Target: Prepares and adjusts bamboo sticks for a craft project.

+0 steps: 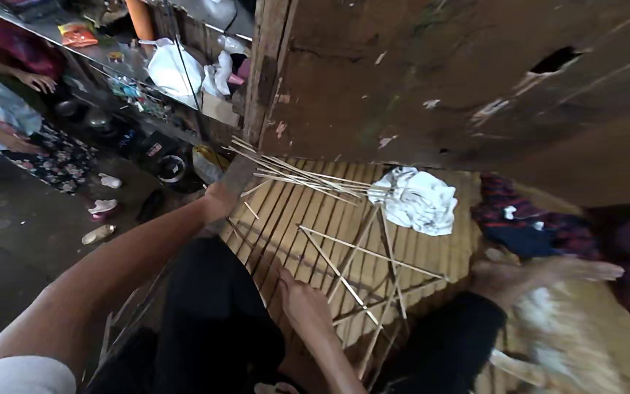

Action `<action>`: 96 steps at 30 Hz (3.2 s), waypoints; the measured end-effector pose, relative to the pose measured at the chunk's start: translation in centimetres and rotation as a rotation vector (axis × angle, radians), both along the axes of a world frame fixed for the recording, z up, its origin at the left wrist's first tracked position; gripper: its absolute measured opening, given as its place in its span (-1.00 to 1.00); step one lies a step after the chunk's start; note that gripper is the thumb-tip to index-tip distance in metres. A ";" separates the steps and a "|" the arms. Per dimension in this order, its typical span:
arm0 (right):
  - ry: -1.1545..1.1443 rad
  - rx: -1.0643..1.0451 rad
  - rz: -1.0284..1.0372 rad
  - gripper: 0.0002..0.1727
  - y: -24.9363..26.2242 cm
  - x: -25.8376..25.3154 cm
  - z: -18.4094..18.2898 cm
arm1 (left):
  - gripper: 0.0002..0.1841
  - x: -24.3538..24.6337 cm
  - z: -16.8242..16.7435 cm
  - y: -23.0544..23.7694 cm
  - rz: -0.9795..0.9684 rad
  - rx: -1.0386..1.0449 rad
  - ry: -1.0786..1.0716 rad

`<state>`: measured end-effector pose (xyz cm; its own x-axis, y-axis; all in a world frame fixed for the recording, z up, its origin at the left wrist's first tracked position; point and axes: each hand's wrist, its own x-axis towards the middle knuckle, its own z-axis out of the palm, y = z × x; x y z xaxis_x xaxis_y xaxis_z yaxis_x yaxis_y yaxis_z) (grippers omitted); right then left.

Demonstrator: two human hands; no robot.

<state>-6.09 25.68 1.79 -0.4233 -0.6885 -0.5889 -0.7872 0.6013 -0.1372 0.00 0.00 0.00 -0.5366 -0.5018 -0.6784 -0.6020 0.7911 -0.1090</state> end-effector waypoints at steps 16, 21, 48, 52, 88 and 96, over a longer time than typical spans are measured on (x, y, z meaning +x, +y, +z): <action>-0.031 -0.054 0.043 -0.53 -4.9 0.8 -2.1 | -0.83 0.5 2.9 -0.8 -0.300 -0.028 -0.071; -0.037 -0.031 0.062 -0.49 -5.9 1.1 -3.4 | -0.82 1.3 1.9 -1.3 -0.181 -0.056 0.068; 0.005 -0.240 -0.045 -0.54 -17.6 -0.1 -9.5 | -0.70 9.5 -4.6 1.1 0.892 0.303 0.949; 0.001 -0.225 -0.060 -0.60 -17.8 0.3 -8.3 | -0.74 10.1 -4.8 1.1 0.924 0.357 0.917; -0.286 -0.462 -0.286 -0.62 -2.9 -2.3 -5.0 | -0.75 7.7 -6.9 -2.0 0.817 0.522 1.081; -0.616 -0.076 -0.533 -0.62 -1.1 -3.0 -5.8 | -0.66 7.8 -6.4 -1.6 0.912 0.592 1.025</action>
<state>-9.10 24.56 -4.04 -0.3206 -0.5340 -0.7824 -0.1682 0.8449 -0.5078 7.78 -1.57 -6.40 -0.5546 -0.7124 -0.4300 -0.5148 -0.1122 0.8499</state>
